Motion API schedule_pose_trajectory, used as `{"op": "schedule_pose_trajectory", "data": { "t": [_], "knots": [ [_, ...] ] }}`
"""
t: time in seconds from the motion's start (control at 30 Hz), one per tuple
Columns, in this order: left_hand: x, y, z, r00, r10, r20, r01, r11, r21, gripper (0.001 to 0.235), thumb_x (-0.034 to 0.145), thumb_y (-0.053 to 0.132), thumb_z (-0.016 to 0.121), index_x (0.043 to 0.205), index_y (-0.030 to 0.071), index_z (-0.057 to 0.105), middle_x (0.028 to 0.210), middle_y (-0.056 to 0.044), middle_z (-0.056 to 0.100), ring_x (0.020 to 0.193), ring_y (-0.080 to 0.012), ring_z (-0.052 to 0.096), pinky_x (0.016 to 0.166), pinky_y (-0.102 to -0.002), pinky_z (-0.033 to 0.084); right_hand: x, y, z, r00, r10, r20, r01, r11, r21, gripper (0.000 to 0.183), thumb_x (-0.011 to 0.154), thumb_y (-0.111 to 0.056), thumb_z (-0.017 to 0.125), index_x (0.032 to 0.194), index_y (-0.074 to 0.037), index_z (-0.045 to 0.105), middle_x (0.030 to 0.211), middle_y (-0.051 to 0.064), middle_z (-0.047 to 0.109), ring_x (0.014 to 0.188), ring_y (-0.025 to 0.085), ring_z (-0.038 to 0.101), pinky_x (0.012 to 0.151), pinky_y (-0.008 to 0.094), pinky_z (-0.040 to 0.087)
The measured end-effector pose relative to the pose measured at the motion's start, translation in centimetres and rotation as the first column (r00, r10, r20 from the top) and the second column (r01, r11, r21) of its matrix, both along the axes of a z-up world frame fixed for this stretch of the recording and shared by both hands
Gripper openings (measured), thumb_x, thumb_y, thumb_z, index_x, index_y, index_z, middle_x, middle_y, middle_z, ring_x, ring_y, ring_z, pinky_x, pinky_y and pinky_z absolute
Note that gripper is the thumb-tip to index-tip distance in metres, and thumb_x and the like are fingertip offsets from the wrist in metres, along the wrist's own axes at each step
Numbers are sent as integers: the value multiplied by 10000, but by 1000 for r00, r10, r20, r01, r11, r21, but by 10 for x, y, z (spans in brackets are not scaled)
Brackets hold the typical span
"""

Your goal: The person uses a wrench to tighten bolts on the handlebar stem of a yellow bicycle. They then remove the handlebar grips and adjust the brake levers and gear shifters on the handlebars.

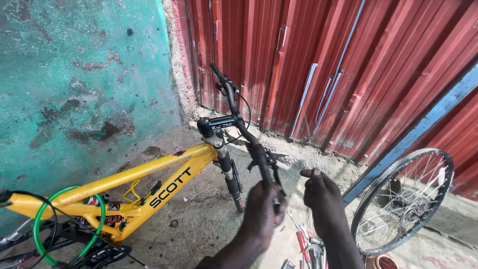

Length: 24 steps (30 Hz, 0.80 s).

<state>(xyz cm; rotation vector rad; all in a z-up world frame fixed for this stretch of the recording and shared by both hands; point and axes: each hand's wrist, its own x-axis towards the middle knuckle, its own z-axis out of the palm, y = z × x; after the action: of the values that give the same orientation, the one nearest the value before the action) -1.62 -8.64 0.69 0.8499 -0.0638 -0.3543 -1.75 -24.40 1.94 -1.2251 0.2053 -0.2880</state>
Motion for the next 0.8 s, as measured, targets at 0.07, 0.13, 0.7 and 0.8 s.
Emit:
{"op": "schedule_pose_trajectory", "data": {
  "t": [0.07, 0.13, 0.7, 0.8],
  "knots": [
    [11, 20, 14, 998, 54, -36, -53, 998, 35, 130, 999, 190, 557, 1008, 61, 552, 618, -5, 502, 399, -81, 352, 320, -252, 271, 1, 7, 3, 1000, -8, 6, 9, 993, -116, 370, 1095, -240, 435, 1158, 30, 680, 673, 4, 340, 569, 116, 281, 518, 293, 235],
    [28, 42, 17, 992, 104, -68, -99, 992, 80, 122, 992, 152, 496, 997, 56, 571, 567, 9, 458, 363, -92, 298, 310, -274, 237, 4, 12, 1, 1000, -21, 14, 24, 975, -221, 359, 1076, -178, 442, 1119, 22, 738, 657, 17, 371, 573, 131, 305, 519, 295, 254],
    [125, 135, 37, 970, 152, 192, -167, 984, 65, 359, 1065, 391, 361, 1023, 106, 576, 644, 25, 439, 497, -103, 363, 477, -291, 268, -2, 77, 14, 884, -241, 400, 456, 629, -630, 121, 884, -137, 739, 801, -50, 727, 484, -20, 460, 433, 97, 346, 434, 277, 292],
    [118, 125, 39, 977, 139, 161, -176, 953, 248, 335, 1071, 387, 343, 996, 135, 550, 676, 4, 479, 517, -130, 377, 492, -322, 284, 2, 90, 7, 898, -264, 353, 426, 722, -544, 133, 950, -113, 674, 848, -29, 688, 547, 5, 553, 449, 97, 408, 433, 268, 330]
  ]
}}
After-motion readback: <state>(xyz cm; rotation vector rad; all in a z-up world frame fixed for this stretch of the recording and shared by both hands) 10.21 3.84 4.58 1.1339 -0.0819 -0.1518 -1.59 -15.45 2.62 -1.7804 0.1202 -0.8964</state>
